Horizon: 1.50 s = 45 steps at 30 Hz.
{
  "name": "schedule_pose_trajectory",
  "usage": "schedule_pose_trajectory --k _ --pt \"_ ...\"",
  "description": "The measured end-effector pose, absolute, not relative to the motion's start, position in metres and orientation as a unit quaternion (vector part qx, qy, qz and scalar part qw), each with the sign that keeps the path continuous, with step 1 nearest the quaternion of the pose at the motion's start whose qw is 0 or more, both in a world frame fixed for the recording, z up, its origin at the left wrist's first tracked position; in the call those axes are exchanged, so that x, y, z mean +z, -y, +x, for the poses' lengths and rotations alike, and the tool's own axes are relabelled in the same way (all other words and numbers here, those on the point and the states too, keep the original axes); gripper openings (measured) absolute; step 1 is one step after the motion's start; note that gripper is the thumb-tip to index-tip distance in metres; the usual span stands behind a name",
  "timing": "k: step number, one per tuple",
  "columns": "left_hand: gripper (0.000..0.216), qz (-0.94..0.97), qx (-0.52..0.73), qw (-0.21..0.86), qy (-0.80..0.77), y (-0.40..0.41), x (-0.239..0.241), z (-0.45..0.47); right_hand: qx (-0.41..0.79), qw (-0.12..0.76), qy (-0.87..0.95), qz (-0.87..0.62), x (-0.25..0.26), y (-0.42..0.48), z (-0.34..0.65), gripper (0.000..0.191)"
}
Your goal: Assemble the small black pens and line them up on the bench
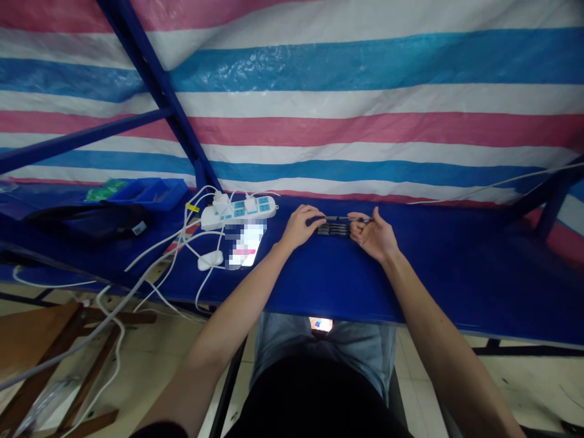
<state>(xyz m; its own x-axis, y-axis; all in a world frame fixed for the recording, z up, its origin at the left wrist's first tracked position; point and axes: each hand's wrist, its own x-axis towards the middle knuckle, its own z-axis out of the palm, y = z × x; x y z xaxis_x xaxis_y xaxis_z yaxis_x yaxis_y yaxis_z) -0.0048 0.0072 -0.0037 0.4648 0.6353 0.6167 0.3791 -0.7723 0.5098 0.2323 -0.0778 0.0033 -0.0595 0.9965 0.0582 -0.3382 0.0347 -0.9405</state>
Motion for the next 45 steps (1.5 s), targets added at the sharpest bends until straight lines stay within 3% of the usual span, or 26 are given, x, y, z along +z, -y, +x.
schedule_pose_trajectory --k 4,11,17,22,26,30,36,41,45 --pt "0.015 0.852 0.409 0.143 -0.295 -0.008 -0.005 -0.005 0.589 0.580 0.438 -0.353 0.003 0.079 0.228 0.052" --pt "0.015 0.851 0.405 0.144 -0.302 -0.010 -0.007 -0.005 0.539 0.589 0.455 -0.394 0.003 0.078 0.228 0.072" --pt "0.015 0.852 0.408 0.147 -0.293 -0.009 -0.006 -0.004 0.528 0.604 0.460 -0.380 -0.002 0.076 0.231 0.057" --pt "0.015 0.854 0.396 0.144 -0.306 -0.009 -0.006 -0.005 0.527 0.611 0.441 -0.392 0.000 0.078 0.229 0.065" --pt "0.014 0.856 0.403 0.138 -0.294 -0.009 -0.006 -0.004 0.531 0.602 0.453 -0.388 -0.001 0.078 0.228 0.056" --pt "0.014 0.859 0.395 0.135 -0.297 -0.009 -0.006 -0.005 0.533 0.615 0.443 -0.376 -0.002 0.076 0.231 0.060" --pt "0.018 0.852 0.379 0.144 -0.332 -0.015 -0.008 -0.008 0.357 0.637 0.507 -0.458 -0.011 0.066 0.236 0.033" --pt "0.022 0.833 0.381 0.150 -0.372 -0.027 -0.015 -0.010 0.193 0.579 0.537 -0.582 -0.028 0.047 0.242 0.026" --pt "0.025 0.844 0.335 0.136 -0.396 -0.033 -0.021 -0.008 0.143 0.523 0.556 -0.630 -0.037 0.037 0.248 0.022"
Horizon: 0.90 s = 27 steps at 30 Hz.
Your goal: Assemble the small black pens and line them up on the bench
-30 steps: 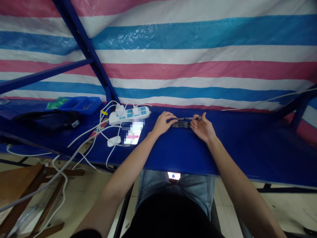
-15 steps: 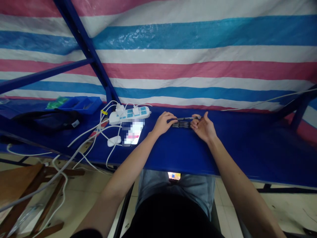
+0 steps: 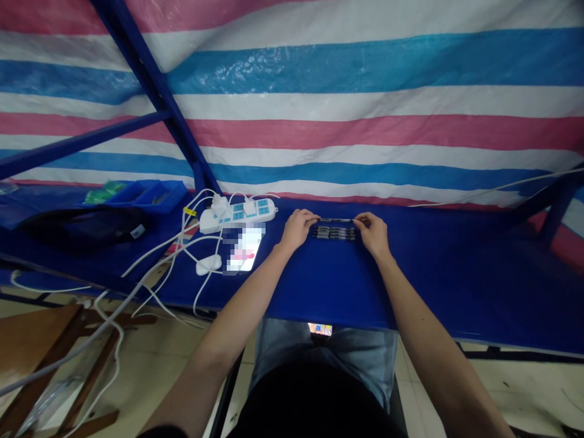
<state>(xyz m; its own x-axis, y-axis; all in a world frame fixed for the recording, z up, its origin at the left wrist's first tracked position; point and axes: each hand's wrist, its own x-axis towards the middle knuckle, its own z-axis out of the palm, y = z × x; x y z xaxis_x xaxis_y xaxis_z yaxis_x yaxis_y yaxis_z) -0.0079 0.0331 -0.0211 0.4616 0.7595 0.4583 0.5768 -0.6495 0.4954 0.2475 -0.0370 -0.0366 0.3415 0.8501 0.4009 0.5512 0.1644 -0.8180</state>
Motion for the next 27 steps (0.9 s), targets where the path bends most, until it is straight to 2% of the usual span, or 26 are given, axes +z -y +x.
schedule_pose_trajectory --k 4,8,13,18,27 --pt "0.027 0.858 0.272 0.116 -0.420 -0.033 -0.022 -0.006 0.107 0.434 0.596 -0.667 -0.043 0.034 0.253 0.015" --pt "0.031 0.866 0.235 0.099 -0.430 -0.030 -0.020 -0.005 0.055 0.370 0.618 -0.691 -0.047 0.035 0.253 0.021" --pt "0.035 0.868 0.230 0.095 -0.430 -0.025 -0.018 -0.005 0.043 0.382 0.625 -0.680 -0.042 0.042 0.249 0.026" --pt "0.032 0.863 0.251 0.113 -0.424 -0.020 -0.013 -0.006 0.049 0.420 0.685 -0.593 -0.030 0.058 0.237 0.020" --pt "0.027 0.872 0.313 0.138 -0.349 -0.011 -0.005 -0.007 0.021 0.325 0.774 -0.544 -0.029 0.071 0.219 0.007"
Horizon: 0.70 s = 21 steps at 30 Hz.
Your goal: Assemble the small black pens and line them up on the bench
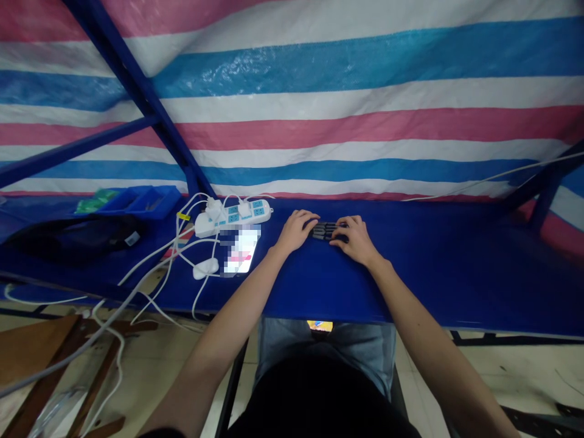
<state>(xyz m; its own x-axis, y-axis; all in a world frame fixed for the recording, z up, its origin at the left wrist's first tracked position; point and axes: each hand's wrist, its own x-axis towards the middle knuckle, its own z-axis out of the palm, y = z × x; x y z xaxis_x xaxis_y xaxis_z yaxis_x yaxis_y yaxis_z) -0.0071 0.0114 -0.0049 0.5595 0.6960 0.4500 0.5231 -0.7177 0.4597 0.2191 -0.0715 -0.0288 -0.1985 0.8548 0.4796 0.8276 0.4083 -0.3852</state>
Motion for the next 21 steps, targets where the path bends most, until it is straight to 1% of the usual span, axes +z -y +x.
schedule_pose_trajectory --k 2,7,10,15,21 --pt "0.027 0.881 0.318 0.134 -0.324 -0.009 -0.002 -0.006 0.013 0.326 0.772 -0.546 -0.027 0.072 0.218 0.007" --pt "0.025 0.888 0.331 0.133 -0.289 -0.005 0.000 -0.003 -0.016 0.368 0.729 -0.577 -0.021 0.073 0.221 0.013" --pt "0.024 0.894 0.321 0.127 -0.286 -0.005 0.000 -0.002 -0.014 0.355 0.729 -0.585 -0.021 0.073 0.222 0.022" --pt "0.038 0.903 0.291 0.121 -0.292 -0.005 0.001 -0.003 -0.048 0.327 0.750 -0.572 -0.020 0.072 0.221 0.032" --pt "0.054 0.878 0.282 0.190 -0.337 -0.005 0.002 -0.001 -0.072 0.332 0.762 -0.551 -0.016 0.075 0.219 0.029"
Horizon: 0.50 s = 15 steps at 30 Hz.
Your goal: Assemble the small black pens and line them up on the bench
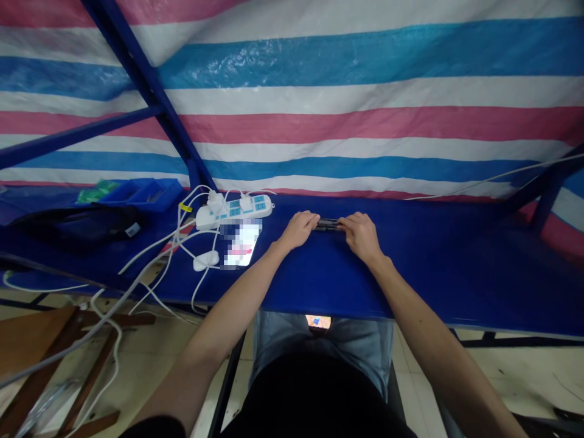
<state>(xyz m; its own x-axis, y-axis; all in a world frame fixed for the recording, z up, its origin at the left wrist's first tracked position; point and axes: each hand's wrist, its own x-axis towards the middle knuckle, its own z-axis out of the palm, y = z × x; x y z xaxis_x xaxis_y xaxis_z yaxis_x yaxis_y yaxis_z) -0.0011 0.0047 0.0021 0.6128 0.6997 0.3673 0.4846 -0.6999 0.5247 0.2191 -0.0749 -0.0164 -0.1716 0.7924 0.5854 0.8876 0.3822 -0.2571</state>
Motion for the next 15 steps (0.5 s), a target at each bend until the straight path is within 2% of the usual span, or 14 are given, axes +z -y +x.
schedule_pose_trajectory --k 5,10,13,15 --pt "0.053 0.874 0.299 0.190 -0.333 0.0006 0.0062 -0.0007 -0.029 0.360 0.760 -0.541 -0.0208 0.0748 0.2171 0.035" --pt "0.024 0.864 0.323 0.214 -0.321 0.0013 0.0045 -0.0009 -0.025 0.346 0.762 -0.547 -0.0255 0.0741 0.2160 0.053" --pt "0.021 0.860 0.332 0.216 -0.323 -0.0012 0.0010 -0.0011 -0.024 0.347 0.757 -0.553 -0.0250 0.0739 0.2143 0.041" --pt "0.028 0.867 0.327 0.197 -0.321 -0.0030 -0.0007 -0.0008 -0.022 0.354 0.754 -0.553 -0.0239 0.0739 0.2129 0.034"
